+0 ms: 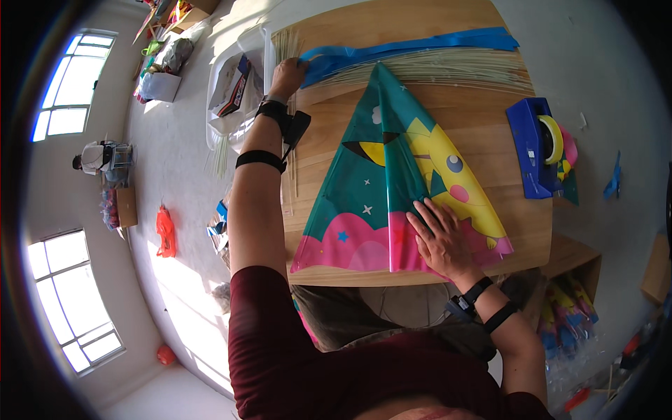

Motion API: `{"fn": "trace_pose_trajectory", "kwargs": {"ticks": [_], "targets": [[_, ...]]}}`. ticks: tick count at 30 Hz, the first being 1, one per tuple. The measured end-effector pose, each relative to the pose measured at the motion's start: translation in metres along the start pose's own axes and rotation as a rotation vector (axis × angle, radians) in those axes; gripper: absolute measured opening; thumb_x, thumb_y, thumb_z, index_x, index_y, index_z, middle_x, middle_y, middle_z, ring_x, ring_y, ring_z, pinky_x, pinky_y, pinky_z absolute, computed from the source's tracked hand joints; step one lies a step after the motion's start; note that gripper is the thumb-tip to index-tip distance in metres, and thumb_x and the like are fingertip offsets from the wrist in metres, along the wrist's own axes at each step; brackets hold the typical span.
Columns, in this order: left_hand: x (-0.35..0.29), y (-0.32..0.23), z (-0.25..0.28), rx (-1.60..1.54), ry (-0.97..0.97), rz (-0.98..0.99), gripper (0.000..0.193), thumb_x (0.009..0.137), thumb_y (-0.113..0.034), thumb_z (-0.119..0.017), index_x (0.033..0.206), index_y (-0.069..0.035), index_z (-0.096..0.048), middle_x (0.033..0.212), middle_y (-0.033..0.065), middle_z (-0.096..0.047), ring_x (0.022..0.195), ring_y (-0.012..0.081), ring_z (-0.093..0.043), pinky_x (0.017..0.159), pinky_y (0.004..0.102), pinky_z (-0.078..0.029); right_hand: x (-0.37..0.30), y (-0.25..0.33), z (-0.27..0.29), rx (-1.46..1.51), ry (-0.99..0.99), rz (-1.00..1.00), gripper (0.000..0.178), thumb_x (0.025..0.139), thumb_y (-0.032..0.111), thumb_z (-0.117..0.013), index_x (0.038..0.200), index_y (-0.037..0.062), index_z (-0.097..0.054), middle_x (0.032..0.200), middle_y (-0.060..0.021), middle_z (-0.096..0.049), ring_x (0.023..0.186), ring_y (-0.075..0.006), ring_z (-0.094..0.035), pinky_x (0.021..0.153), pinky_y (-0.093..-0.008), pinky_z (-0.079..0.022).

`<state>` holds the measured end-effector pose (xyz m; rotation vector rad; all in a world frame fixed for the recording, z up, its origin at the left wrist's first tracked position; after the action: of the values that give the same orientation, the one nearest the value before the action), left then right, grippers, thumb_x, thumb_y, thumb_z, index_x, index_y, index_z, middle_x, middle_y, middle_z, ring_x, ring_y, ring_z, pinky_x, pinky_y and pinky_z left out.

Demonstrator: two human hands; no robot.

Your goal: Assembling a colorful kite by attaching a bamboo stick and plastic supports using tape.

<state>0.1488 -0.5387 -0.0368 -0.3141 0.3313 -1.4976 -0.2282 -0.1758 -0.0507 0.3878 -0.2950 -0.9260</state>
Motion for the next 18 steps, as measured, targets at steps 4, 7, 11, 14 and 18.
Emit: {"fn": "trace_pose_trajectory", "kwargs": {"ticks": [4, 7, 11, 14, 18], "targets": [[-0.007, -0.012, -0.002, -0.125, 0.07, 0.134, 0.037, 0.102, -0.03, -0.059, 0.097, 0.005, -0.068, 0.069, 0.0163, -0.071, 0.061, 0.0268, -0.072, 0.061, 0.041, -0.057, -0.001, -0.001, 0.0, 0.004, -0.002, -0.003, 0.048, 0.102, 0.024, -0.055, 0.15, 0.0152, -0.052, 0.16, -0.0084, -0.043, 0.15, -0.0271, -0.038, 0.123, -0.0504, -0.029], [-0.011, -0.018, -0.001, -0.279, 0.102, 0.139, 0.035, 0.104, -0.025, -0.054, 0.1, 0.008, -0.064, 0.065, 0.0155, -0.07, 0.049, 0.0209, -0.068, 0.046, 0.0343, -0.054, -0.001, 0.0, 0.0, 0.008, -0.001, -0.002, 0.048, 0.102, 0.024, -0.055, 0.15, 0.0147, -0.052, 0.16, -0.0086, -0.043, 0.15, -0.0272, -0.037, 0.123, -0.0505, -0.028], [-0.013, -0.021, -0.001, -0.319, 0.138, 0.175, 0.035, 0.106, -0.024, -0.05, 0.1, 0.008, -0.063, 0.068, 0.0154, -0.072, 0.052, 0.0213, -0.07, 0.044, 0.0317, -0.054, -0.001, -0.002, -0.002, 0.011, -0.007, -0.002, 0.048, 0.102, 0.024, -0.055, 0.149, 0.0144, -0.052, 0.16, -0.0088, -0.043, 0.15, -0.0273, -0.037, 0.123, -0.0506, -0.028], [-0.011, -0.021, -0.005, -0.347, 0.159, 0.176, 0.039, 0.107, -0.028, -0.049, 0.101, 0.008, -0.063, 0.069, 0.0153, -0.073, 0.053, 0.0246, -0.071, 0.047, 0.0331, -0.056, -0.002, -0.004, -0.002, 0.019, -0.012, -0.001, 0.046, 0.103, 0.024, -0.053, 0.148, 0.0137, -0.054, 0.159, -0.0102, -0.044, 0.15, -0.0295, -0.038, 0.122, -0.0517, -0.029], [0.003, -0.006, -0.011, -0.125, 0.09, 0.122, 0.042, 0.107, -0.035, -0.048, 0.107, 0.002, -0.067, 0.082, 0.0176, -0.074, 0.074, 0.0348, -0.075, 0.072, 0.0435, -0.06, -0.002, -0.004, -0.001, 0.012, -0.017, -0.003, 0.045, 0.103, 0.024, -0.054, 0.147, 0.0136, -0.055, 0.159, -0.0099, -0.045, 0.149, -0.0291, -0.038, 0.122, -0.0513, -0.03]]}}
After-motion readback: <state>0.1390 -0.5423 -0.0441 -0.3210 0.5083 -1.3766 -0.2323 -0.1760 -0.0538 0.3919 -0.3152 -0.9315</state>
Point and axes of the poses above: each hand's wrist, its own x-axis towards the middle knuckle, its own z-axis out of the back of the hand, y = z × x, the point moved 5 cm from there along x, towards the middle knuckle
